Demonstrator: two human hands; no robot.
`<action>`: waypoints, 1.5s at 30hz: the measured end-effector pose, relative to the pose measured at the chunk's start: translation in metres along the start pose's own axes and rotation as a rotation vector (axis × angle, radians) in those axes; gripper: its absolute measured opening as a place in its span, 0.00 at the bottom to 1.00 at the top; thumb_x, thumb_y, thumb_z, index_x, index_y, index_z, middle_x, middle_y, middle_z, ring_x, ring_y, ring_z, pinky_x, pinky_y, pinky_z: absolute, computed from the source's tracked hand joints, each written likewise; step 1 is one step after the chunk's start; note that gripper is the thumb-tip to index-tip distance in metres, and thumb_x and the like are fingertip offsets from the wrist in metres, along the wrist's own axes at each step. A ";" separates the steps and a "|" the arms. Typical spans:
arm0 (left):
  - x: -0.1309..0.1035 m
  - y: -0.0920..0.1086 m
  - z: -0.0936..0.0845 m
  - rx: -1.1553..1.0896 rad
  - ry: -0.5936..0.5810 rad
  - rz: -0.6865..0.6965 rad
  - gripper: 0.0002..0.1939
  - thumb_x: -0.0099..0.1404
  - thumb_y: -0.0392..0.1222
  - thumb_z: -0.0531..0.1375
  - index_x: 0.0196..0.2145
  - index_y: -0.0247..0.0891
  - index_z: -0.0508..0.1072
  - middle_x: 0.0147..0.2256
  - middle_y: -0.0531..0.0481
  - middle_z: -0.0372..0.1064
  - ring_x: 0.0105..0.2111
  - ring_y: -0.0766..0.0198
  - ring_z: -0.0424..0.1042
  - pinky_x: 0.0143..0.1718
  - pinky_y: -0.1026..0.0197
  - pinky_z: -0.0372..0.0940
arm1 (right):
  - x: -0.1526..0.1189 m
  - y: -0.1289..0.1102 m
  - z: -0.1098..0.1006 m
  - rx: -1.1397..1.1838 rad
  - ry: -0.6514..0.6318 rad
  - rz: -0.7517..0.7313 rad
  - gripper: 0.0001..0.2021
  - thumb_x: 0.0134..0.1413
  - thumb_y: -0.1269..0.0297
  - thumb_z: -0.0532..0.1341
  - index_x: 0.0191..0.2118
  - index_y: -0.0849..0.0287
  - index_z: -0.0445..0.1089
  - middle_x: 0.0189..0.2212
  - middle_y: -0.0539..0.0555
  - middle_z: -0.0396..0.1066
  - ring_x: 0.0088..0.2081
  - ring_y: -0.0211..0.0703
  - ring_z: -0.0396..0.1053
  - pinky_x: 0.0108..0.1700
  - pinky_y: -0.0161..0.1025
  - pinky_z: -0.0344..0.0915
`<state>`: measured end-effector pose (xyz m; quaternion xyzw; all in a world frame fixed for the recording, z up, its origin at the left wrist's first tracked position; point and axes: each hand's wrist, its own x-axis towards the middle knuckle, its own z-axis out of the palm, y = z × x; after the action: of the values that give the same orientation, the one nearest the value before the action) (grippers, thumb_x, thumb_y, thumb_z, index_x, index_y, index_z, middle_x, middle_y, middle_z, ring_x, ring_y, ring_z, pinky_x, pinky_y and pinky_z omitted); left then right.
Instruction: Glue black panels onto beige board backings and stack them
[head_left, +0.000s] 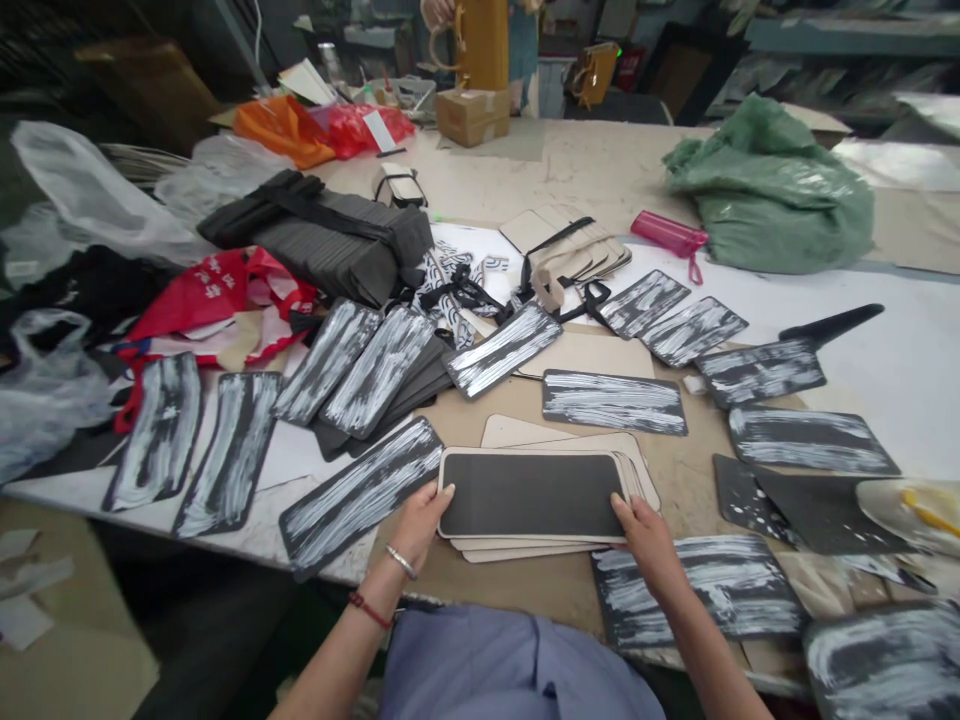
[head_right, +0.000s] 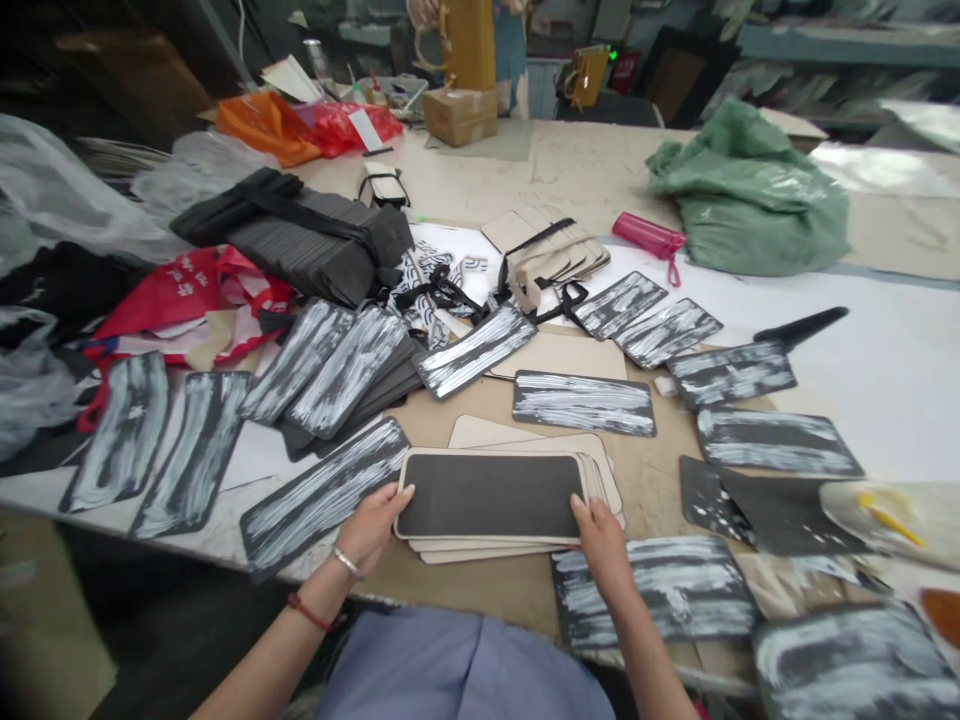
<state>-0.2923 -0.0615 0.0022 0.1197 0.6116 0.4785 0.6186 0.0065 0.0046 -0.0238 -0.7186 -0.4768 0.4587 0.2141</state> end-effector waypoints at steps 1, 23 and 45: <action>0.000 0.000 0.000 -0.004 0.003 0.008 0.20 0.45 0.48 0.63 0.35 0.33 0.72 0.31 0.45 0.74 0.36 0.56 0.71 0.39 0.56 0.64 | 0.000 0.000 0.000 0.027 -0.015 0.029 0.17 0.41 0.46 0.53 0.24 0.57 0.59 0.23 0.50 0.64 0.26 0.41 0.62 0.23 0.36 0.61; 0.016 -0.018 -0.002 0.378 0.215 0.221 0.08 0.53 0.44 0.53 0.21 0.39 0.64 0.23 0.50 0.65 0.29 0.61 0.64 0.33 0.62 0.58 | 0.005 0.009 0.007 -0.309 0.164 -0.200 0.19 0.43 0.43 0.48 0.21 0.55 0.56 0.21 0.54 0.64 0.28 0.45 0.62 0.32 0.40 0.58; 0.020 -0.020 -0.005 0.471 0.275 0.154 0.13 0.51 0.50 0.56 0.19 0.39 0.65 0.21 0.50 0.67 0.30 0.56 0.67 0.35 0.58 0.60 | -0.001 0.007 0.008 -0.335 0.150 -0.187 0.19 0.48 0.45 0.45 0.21 0.55 0.54 0.21 0.53 0.62 0.27 0.44 0.61 0.32 0.39 0.58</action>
<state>-0.2922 -0.0591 -0.0267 0.2401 0.7731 0.3805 0.4470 0.0029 -0.0001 -0.0325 -0.7290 -0.5937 0.2963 0.1682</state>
